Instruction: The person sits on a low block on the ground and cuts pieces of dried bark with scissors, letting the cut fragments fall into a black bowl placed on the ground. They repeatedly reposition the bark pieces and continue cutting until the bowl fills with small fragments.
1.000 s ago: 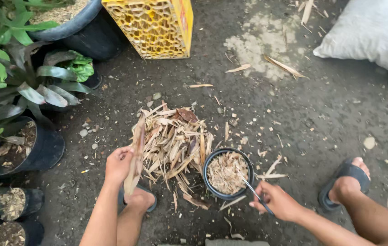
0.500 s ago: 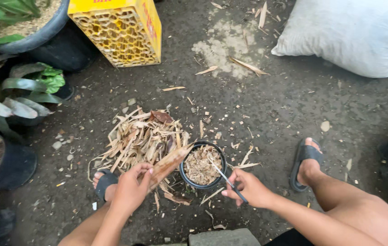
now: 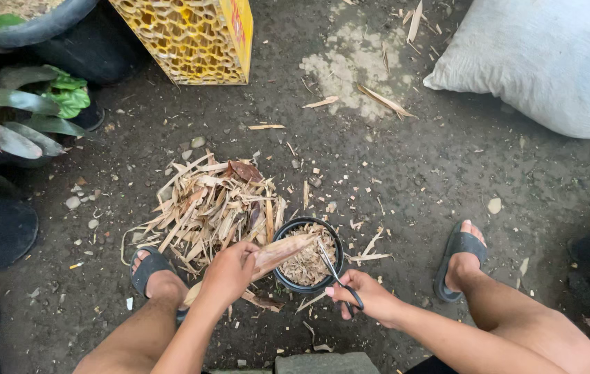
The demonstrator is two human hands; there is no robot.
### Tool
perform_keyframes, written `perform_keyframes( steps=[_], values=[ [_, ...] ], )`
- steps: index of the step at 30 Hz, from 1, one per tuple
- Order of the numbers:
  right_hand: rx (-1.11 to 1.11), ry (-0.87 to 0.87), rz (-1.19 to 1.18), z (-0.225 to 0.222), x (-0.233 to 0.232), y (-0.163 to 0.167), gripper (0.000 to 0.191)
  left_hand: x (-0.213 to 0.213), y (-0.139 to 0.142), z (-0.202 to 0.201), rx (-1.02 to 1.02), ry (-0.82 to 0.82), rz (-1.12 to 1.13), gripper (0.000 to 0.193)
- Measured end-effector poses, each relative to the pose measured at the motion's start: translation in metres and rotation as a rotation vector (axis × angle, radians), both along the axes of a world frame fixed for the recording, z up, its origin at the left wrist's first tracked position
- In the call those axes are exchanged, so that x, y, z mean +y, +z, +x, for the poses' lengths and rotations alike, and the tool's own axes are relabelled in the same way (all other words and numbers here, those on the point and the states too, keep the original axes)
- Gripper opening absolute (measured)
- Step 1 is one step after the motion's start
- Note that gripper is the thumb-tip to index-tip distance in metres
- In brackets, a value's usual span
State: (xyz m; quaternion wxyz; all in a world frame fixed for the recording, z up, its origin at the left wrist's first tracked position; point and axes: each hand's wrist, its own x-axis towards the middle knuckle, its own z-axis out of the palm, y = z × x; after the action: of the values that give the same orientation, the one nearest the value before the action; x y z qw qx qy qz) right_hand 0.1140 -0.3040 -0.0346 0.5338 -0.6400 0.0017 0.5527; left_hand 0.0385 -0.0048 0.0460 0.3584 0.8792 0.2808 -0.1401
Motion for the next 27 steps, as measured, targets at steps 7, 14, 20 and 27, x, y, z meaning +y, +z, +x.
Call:
perform_keyframes(
  steps=[7, 14, 20, 27],
  values=[
    [-0.035, -0.077, 0.043, -0.015, 0.010, -0.010, 0.042, -0.001, 0.000, -0.007, -0.111, -0.112, 0.023, 0.019],
    [-0.035, -0.159, 0.072, -0.016, 0.010, -0.013, 0.037, -0.001, -0.002, -0.011, -0.063, -0.144, 0.065, 0.018],
    [-0.078, -0.111, 0.036, -0.016, 0.011, -0.012, 0.037, 0.002, -0.011, -0.012, -0.110, -0.157, 0.085, 0.020],
    [-0.063, -0.094, 0.102, -0.015, 0.009, -0.017, 0.038, 0.002, -0.008, -0.011, -0.062, -0.168, 0.076, 0.019]
  ],
)
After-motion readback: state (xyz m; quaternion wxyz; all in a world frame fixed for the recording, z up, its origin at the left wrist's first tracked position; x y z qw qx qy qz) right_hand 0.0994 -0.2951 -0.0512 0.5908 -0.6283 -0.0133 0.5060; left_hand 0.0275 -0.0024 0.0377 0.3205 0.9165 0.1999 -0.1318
